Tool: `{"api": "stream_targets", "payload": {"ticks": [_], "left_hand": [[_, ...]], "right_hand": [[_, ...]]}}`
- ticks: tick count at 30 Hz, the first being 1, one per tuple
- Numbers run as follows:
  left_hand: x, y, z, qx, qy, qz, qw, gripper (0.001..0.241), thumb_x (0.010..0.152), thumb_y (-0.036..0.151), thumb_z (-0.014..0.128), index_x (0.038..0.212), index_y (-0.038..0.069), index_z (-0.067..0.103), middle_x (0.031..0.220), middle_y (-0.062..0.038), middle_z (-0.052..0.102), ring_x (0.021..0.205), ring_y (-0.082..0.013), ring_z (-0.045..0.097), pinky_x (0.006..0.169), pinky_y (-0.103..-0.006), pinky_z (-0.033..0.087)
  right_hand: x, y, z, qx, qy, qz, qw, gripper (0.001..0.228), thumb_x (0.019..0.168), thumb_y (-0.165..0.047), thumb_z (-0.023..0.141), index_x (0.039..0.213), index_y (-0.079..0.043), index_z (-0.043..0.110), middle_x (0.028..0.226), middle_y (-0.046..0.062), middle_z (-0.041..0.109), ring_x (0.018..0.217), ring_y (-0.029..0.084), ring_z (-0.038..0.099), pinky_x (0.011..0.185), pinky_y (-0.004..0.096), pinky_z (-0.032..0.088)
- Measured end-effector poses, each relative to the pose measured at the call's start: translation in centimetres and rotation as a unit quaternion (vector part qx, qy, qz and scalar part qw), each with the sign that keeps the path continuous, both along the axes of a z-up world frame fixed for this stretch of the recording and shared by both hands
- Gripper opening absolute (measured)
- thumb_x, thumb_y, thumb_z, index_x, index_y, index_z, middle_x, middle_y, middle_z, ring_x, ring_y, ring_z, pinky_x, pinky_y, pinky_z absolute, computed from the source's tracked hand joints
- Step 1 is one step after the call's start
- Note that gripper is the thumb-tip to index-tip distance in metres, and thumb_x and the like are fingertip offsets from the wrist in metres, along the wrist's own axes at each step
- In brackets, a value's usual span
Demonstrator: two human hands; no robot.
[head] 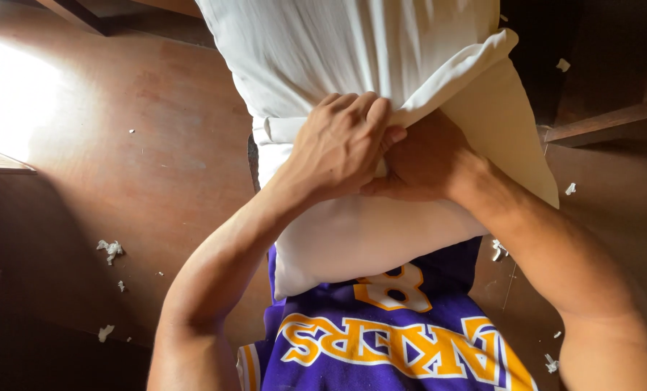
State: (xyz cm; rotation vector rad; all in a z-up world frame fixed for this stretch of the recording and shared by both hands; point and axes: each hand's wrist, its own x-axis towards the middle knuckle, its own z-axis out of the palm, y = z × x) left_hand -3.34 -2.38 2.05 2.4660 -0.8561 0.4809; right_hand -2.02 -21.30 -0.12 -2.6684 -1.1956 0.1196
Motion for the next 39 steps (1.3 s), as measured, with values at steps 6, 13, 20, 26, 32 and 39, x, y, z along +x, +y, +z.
{"api": "stream_targets", "payload": {"ticks": [6,13,20,26,32,39], "left_hand": [[-0.3,2.7,-0.8,-0.014,-0.001,-0.009,1.000,0.021,0.108,0.024,0.050,0.101,0.005,0.058,0.095,-0.009,0.058,0.082,-0.0238,0.057,0.079,-0.0385,0.046],[-1.7,7.0,-1.1,-0.059,-0.004,0.108,0.992,0.012,0.106,0.015,0.059,0.102,0.004,0.061,0.094,-0.009,0.052,0.085,-0.0262,0.048,0.081,-0.0394,0.037],[-1.4,4.9,-3.9,-0.139,0.001,0.035,0.990,0.026,0.109,0.029,0.050,0.092,0.008,0.050,0.079,-0.008,0.046,0.074,-0.0394,0.058,0.068,-0.0464,0.044],[-3.3,3.4,-2.0,-0.121,-0.032,0.005,0.992,0.026,0.108,0.029,0.048,0.094,0.008,0.051,0.081,-0.007,0.046,0.075,-0.0354,0.055,0.071,-0.0434,0.042],[-3.4,7.9,-3.6,-0.202,-0.010,0.013,0.979,0.020,0.105,0.016,0.061,0.122,0.008,0.068,0.101,-0.013,0.058,0.091,-0.0370,0.061,0.086,-0.0426,0.050],[-3.6,9.9,-6.0,-0.273,0.010,0.059,0.960,0.029,0.110,0.033,0.056,0.103,0.005,0.059,0.090,-0.012,0.049,0.081,-0.0336,0.052,0.077,-0.0408,0.047]], "right_hand": [[-0.9,0.6,1.1,0.011,-0.023,0.002,1.000,0.073,0.086,-0.070,0.066,0.117,-0.004,0.065,0.114,0.022,0.069,0.103,0.045,0.063,0.096,0.055,0.041],[-3.7,1.4,4.2,0.078,-0.111,0.121,0.983,0.068,0.102,-0.049,0.050,0.133,0.011,0.062,0.142,0.029,0.061,0.139,0.042,0.051,0.123,0.053,0.028],[-2.0,2.8,1.4,-0.105,0.164,-0.041,0.980,0.109,0.070,-0.096,0.057,0.077,0.011,0.073,0.066,0.029,0.069,0.079,0.052,0.072,0.071,0.053,0.058],[-2.8,-2.3,-7.5,0.133,-0.300,0.047,0.943,0.024,0.083,-0.022,0.077,0.079,0.000,0.068,0.078,0.015,0.058,0.068,0.026,0.053,0.062,0.035,0.048],[-2.3,2.8,0.3,-0.013,-0.072,0.110,0.991,0.080,0.092,-0.078,0.049,0.091,-0.002,0.073,0.082,0.019,0.063,0.091,0.039,0.066,0.082,0.054,0.048],[-4.0,3.9,1.9,0.057,-0.156,0.221,0.961,0.063,0.104,-0.046,0.049,0.144,0.002,0.056,0.149,0.022,0.057,0.142,0.036,0.051,0.121,0.052,0.030]]}}
